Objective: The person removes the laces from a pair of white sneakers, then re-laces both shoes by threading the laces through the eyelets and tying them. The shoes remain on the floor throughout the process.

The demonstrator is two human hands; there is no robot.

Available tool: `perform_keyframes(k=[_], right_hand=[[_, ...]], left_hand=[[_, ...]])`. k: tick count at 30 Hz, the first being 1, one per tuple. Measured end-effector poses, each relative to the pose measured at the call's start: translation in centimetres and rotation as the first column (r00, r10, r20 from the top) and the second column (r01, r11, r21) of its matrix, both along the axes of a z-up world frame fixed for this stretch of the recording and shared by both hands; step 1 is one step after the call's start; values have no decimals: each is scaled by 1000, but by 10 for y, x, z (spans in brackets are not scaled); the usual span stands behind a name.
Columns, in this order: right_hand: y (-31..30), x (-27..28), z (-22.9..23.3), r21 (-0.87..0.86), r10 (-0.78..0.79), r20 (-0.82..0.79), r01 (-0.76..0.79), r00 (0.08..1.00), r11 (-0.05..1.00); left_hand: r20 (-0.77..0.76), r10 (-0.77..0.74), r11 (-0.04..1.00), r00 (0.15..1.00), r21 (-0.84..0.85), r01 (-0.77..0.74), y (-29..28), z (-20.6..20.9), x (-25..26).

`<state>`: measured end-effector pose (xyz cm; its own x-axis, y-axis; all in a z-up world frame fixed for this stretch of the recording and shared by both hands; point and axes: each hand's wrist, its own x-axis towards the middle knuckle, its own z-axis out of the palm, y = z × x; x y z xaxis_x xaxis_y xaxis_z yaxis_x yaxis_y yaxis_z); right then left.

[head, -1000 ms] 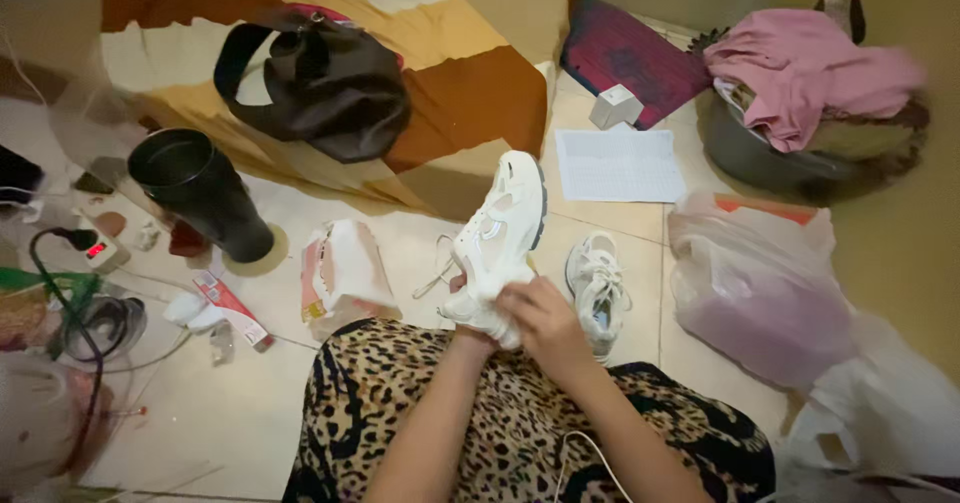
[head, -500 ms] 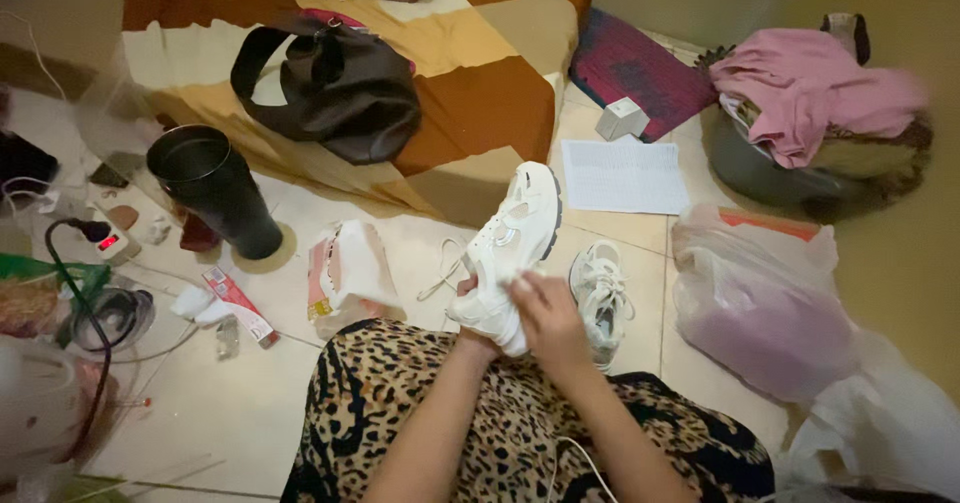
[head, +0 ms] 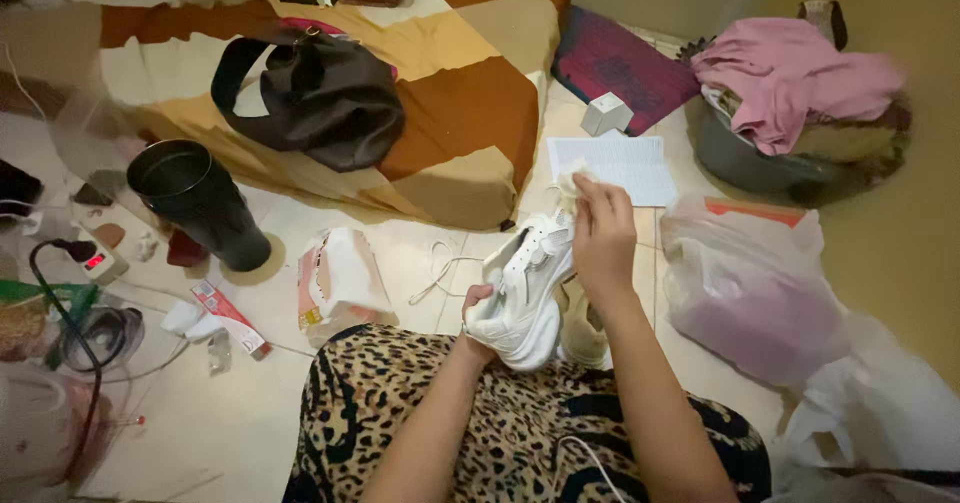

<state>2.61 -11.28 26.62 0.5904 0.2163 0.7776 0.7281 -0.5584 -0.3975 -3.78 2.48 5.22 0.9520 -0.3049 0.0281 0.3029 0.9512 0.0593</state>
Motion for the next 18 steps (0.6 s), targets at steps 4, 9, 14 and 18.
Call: perform_keyframes(k=[4,9,14,18], right_hand=[[7,-1,-15,-70,-78,43,81,996,994],[-8,-26,-24,101,99,-302,-71,948,992],[-21,6,5,89,-3,-132,15,991,996],[-9,31,4,28,-41,-142,46,989,999]], left_hand=[[3,26,1000,1000,3,-26,1,-14,7],[-104,55,998,993,41,-51,0,-20,12],[95,384,792,919,477,-380,-7,-11,9],[231,429,671,873,566,-479,-7,-5,4]])
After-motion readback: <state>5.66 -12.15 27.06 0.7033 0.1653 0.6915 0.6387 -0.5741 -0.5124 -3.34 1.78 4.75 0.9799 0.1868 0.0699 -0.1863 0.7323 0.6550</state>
